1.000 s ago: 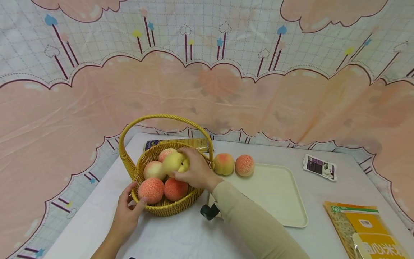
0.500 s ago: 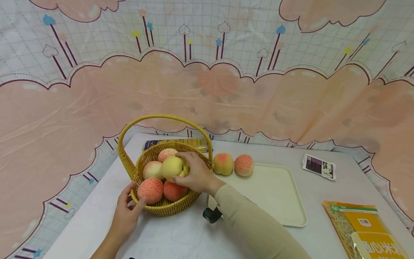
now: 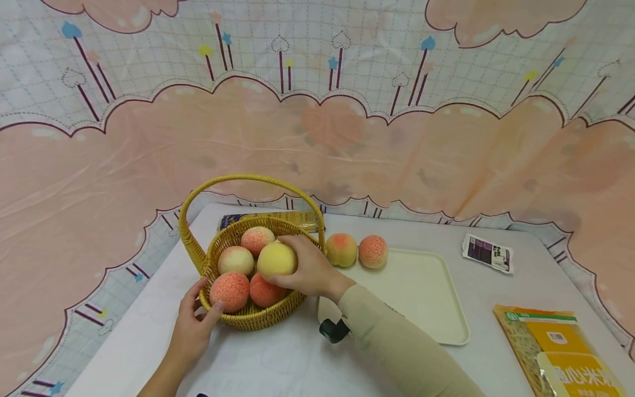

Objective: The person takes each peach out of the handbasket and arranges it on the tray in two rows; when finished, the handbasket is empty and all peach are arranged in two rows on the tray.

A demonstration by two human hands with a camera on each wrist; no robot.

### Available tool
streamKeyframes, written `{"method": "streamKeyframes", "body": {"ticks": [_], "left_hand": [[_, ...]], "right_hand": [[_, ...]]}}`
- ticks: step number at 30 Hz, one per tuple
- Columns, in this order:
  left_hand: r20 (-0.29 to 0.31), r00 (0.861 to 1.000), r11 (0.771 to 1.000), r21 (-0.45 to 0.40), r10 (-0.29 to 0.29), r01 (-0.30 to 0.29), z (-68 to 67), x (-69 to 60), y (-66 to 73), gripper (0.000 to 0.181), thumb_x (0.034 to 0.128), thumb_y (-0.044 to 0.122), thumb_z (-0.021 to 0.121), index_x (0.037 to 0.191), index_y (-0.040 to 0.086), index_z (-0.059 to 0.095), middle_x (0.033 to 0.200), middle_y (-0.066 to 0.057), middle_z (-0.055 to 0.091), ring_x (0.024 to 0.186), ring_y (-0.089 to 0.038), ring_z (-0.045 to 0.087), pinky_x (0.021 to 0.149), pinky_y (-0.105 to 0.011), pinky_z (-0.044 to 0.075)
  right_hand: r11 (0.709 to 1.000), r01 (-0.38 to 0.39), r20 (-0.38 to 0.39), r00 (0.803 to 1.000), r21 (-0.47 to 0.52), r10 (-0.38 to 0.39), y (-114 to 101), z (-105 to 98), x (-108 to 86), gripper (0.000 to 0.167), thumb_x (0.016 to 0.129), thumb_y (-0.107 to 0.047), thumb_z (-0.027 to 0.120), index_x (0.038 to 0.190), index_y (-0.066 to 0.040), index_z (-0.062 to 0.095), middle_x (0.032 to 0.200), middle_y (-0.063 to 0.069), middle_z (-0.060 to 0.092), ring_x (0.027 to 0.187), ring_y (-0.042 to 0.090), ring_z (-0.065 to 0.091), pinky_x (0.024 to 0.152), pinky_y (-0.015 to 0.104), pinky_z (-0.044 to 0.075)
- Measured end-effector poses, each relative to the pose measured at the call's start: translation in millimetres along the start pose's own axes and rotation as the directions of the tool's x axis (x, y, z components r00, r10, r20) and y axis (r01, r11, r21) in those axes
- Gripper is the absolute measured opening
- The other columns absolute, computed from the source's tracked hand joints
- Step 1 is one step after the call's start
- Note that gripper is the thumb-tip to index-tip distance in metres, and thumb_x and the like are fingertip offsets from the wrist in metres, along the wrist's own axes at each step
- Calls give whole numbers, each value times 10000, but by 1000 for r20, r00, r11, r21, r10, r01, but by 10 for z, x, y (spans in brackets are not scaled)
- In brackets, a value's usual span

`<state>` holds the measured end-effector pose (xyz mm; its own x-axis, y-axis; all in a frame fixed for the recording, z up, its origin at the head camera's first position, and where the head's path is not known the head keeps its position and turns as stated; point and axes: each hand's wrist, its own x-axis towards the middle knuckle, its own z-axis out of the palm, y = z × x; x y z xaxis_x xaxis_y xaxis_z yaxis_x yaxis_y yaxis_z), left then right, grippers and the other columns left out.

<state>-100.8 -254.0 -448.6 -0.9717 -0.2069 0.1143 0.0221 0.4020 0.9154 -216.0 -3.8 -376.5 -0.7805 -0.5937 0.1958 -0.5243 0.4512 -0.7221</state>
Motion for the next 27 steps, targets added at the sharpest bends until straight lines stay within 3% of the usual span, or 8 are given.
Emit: {"method": "streamKeyframes", "body": {"ticks": [10, 27], "left_hand": [[3, 1000, 1000, 0, -2, 2, 4, 21, -17, 671, 1041, 175, 548, 1549, -46, 170, 1519, -296, 216, 1257, -367, 340, 782, -94, 346], [2, 1000, 1000, -4, -14, 14, 10, 0, 16, 683, 1043, 230, 551, 1554, -23, 176, 1533, -287, 203, 1288, -383, 321, 793, -77, 335]], "right_hand": [[997, 13, 38, 999, -73, -10, 7, -54, -40, 778, 821, -370, 789, 1480, -136, 447, 1377, 52, 496, 1168, 183, 496, 935, 397, 459], [989, 1, 27, 1000, -149, 3, 9, -97, -145, 768, 813, -382, 763, 1465, -109, 463, 1367, 56, 513, 1156, 193, 522, 896, 391, 478]]}}
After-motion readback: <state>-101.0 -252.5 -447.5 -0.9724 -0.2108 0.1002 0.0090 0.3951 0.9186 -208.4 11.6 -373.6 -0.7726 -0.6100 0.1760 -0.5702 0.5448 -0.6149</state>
